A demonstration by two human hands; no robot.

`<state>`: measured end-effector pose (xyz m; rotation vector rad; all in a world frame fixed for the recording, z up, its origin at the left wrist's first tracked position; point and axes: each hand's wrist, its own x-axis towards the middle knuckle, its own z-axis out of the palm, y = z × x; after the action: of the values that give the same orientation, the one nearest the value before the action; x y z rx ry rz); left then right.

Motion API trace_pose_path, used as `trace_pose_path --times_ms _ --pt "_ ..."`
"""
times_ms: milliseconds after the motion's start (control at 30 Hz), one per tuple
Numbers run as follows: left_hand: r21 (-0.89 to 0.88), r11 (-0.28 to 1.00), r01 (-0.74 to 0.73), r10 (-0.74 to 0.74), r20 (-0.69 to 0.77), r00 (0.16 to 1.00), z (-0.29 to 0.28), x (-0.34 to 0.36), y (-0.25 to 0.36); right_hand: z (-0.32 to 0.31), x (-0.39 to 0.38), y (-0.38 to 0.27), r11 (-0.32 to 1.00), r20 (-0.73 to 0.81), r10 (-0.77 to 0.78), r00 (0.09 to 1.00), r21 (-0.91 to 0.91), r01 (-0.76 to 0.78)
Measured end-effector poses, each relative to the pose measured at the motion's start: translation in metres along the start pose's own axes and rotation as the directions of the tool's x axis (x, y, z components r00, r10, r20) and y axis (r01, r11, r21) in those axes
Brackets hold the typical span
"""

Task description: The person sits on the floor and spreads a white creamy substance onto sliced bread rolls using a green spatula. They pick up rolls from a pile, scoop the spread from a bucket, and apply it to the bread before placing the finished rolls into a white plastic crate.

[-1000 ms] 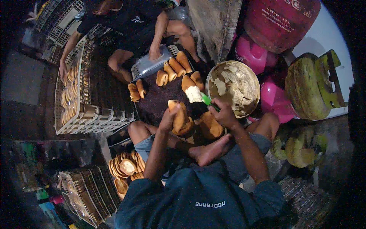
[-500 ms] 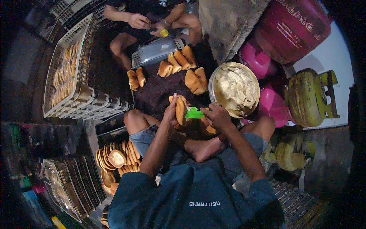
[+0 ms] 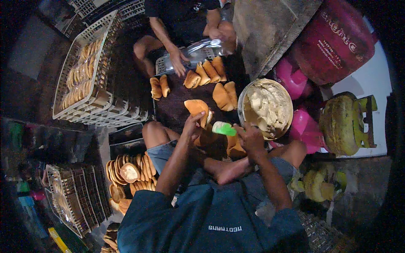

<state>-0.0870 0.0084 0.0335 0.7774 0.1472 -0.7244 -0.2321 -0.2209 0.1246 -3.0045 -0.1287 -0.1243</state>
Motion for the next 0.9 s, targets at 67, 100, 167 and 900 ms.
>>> trace_pose_path --times_ms 67,100,167,900 --pt "-0.062 0.994 0.090 -0.079 0.161 0.984 -0.029 0.010 0.013 -0.008 -0.002 0.012 0.990 -0.105 0.094 0.990 0.114 -0.082" --pt "-0.071 0.993 0.098 -0.093 0.063 0.994 -0.014 0.008 0.022 -0.011 -0.008 0.022 0.977 -0.147 0.159 0.976 0.166 -0.134" --pt "-0.085 0.991 0.105 -0.116 -0.132 0.984 0.017 0.008 0.042 -0.017 -0.013 0.041 0.953 -0.171 0.203 0.964 0.263 -0.154" --pt "0.534 0.845 -0.019 0.200 -0.283 0.938 -0.110 0.144 0.107 -0.035 -0.004 0.058 0.879 -0.148 0.249 0.957 0.449 -0.159"
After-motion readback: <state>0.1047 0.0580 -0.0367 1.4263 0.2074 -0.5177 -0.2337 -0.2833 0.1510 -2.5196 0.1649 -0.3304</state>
